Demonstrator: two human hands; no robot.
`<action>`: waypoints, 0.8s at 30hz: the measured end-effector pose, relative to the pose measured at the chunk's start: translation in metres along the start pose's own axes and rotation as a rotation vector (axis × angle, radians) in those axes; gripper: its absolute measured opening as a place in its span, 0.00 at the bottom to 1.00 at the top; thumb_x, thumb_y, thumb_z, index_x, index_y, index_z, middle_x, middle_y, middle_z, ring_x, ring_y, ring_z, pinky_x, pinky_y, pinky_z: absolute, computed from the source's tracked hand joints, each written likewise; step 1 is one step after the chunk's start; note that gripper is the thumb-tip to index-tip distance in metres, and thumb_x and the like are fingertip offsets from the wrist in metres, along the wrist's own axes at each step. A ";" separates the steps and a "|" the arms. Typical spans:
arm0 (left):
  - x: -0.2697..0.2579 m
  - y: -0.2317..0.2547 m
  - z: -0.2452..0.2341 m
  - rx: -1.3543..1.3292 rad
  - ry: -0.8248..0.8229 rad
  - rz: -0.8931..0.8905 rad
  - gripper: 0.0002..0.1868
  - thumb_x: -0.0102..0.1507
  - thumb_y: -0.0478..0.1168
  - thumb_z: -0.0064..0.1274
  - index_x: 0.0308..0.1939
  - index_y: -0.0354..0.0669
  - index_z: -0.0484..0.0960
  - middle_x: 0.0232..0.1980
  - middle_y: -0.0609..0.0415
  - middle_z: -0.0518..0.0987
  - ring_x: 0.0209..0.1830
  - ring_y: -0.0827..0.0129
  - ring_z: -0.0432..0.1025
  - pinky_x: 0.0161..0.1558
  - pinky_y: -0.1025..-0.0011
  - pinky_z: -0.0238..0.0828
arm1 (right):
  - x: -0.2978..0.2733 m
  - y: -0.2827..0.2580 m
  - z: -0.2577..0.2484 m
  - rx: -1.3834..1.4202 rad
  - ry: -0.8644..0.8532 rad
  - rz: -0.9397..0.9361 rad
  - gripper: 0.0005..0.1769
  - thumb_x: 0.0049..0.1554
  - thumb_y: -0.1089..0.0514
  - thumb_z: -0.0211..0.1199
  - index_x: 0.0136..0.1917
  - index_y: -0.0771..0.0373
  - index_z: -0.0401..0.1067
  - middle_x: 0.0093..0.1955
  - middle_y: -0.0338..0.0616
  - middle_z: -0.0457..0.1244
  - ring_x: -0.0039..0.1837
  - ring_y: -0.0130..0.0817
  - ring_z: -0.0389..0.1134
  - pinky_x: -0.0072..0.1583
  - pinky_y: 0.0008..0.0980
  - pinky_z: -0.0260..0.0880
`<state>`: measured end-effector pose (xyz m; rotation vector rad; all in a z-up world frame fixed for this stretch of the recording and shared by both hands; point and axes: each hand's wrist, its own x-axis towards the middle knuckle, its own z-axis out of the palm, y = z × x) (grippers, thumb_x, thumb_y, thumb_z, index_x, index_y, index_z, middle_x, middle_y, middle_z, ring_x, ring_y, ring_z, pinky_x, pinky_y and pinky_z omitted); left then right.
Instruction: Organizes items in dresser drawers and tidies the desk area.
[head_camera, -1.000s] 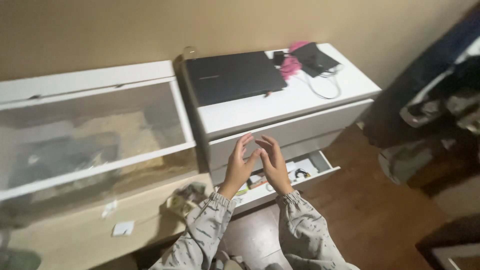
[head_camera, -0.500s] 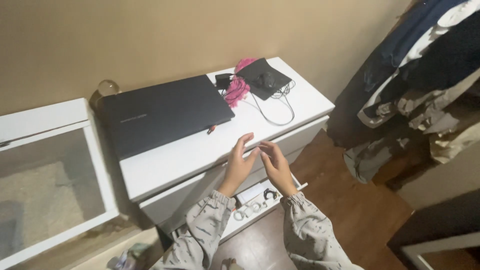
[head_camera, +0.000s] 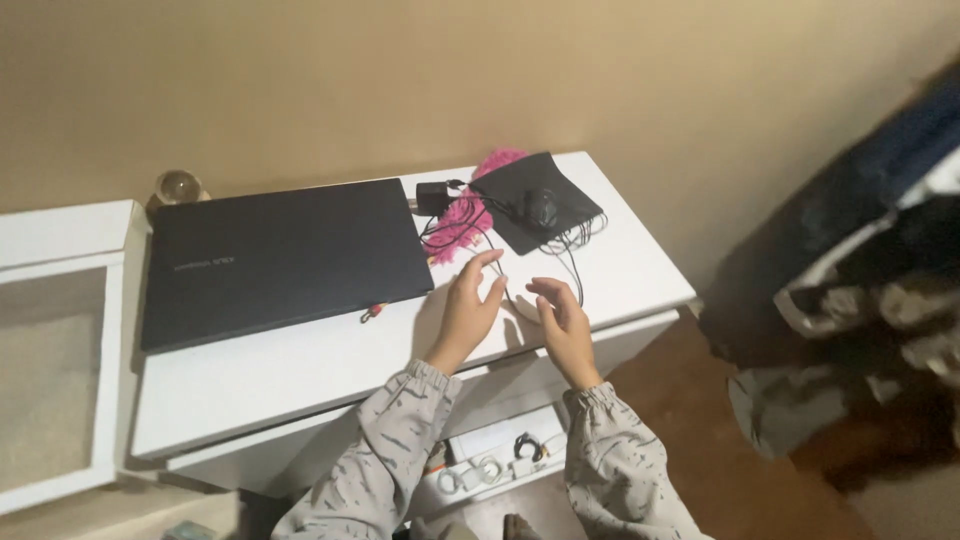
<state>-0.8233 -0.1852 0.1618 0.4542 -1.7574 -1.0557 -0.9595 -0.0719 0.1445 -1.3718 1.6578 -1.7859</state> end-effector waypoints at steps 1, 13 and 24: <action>0.008 -0.002 0.004 0.013 0.027 -0.007 0.20 0.67 0.36 0.54 0.63 0.39 0.73 0.64 0.46 0.78 0.66 0.55 0.73 0.64 0.57 0.70 | 0.010 0.002 -0.008 0.008 -0.030 -0.002 0.16 0.66 0.64 0.52 0.66 0.67 0.66 0.63 0.47 0.66 0.68 0.32 0.67 0.67 0.31 0.66; 0.040 -0.002 -0.001 0.435 0.463 0.089 0.14 0.66 0.32 0.53 0.57 0.37 0.78 0.58 0.43 0.80 0.61 0.52 0.75 0.61 0.62 0.70 | 0.141 0.037 -0.031 0.059 -0.373 -0.104 0.13 0.66 0.63 0.54 0.63 0.66 0.68 0.60 0.44 0.69 0.65 0.30 0.69 0.63 0.29 0.68; 0.035 -0.014 -0.058 0.525 0.577 -0.037 0.13 0.67 0.35 0.53 0.56 0.41 0.79 0.56 0.48 0.81 0.56 0.55 0.77 0.56 0.62 0.73 | 0.224 0.038 0.080 -0.100 -0.501 -0.230 0.19 0.59 0.61 0.65 0.63 0.65 0.68 0.59 0.53 0.69 0.61 0.39 0.73 0.58 0.32 0.74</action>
